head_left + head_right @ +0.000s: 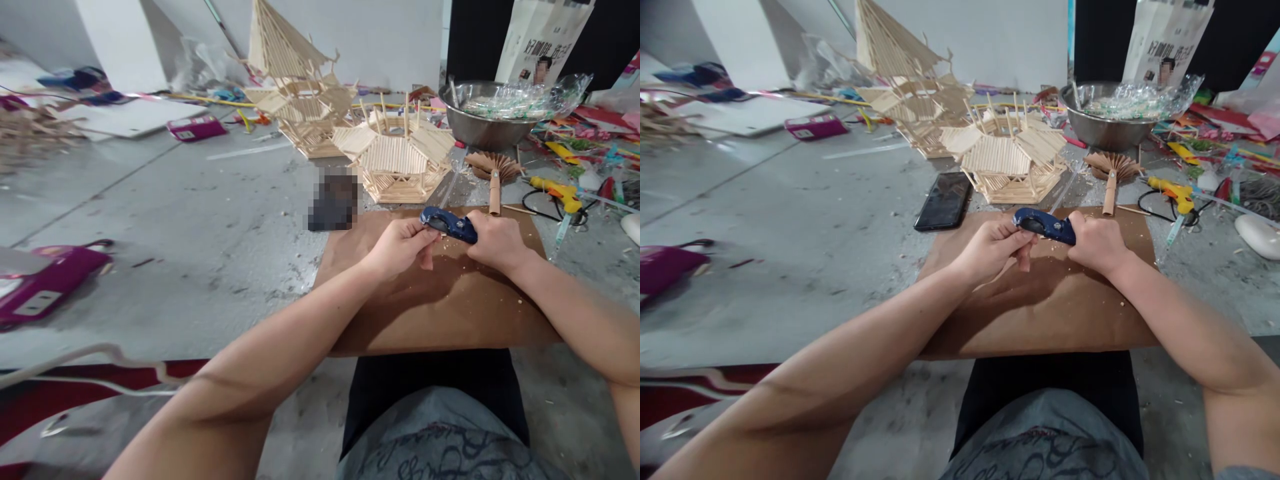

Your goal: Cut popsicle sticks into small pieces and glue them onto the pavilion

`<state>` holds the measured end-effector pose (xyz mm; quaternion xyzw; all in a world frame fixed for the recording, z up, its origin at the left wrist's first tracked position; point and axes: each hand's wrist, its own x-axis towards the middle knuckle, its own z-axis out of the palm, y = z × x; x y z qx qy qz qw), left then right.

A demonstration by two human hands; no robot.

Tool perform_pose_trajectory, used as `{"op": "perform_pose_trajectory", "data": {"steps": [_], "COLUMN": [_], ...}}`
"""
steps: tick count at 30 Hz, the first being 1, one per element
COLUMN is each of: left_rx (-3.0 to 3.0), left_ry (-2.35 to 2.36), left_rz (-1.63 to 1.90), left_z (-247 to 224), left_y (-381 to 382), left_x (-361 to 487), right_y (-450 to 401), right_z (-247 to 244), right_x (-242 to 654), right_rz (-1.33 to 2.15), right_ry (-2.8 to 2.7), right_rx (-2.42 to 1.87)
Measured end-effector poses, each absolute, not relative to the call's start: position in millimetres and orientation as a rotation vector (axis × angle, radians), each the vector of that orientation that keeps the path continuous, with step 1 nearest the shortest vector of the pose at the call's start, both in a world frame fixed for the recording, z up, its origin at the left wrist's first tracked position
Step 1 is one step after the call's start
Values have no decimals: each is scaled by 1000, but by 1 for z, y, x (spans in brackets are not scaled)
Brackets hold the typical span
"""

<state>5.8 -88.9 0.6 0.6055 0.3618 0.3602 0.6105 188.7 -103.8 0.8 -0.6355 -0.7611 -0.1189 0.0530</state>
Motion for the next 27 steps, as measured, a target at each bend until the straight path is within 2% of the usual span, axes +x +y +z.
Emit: {"op": "perform_pose_trajectory", "data": {"steps": [13, 27], "left_rx": [1678, 2293], "left_ry": [816, 1284], "left_rz": [619, 656], "left_z": [6, 6], "left_y": [-90, -68], "left_x": [3, -12], "right_y": [-93, -85], "right_z": [2, -1], "right_x": [204, 215], "right_rz": [-363, -350], "right_ry": [-2089, -2165], "right_rx": [-2020, -1823]}}
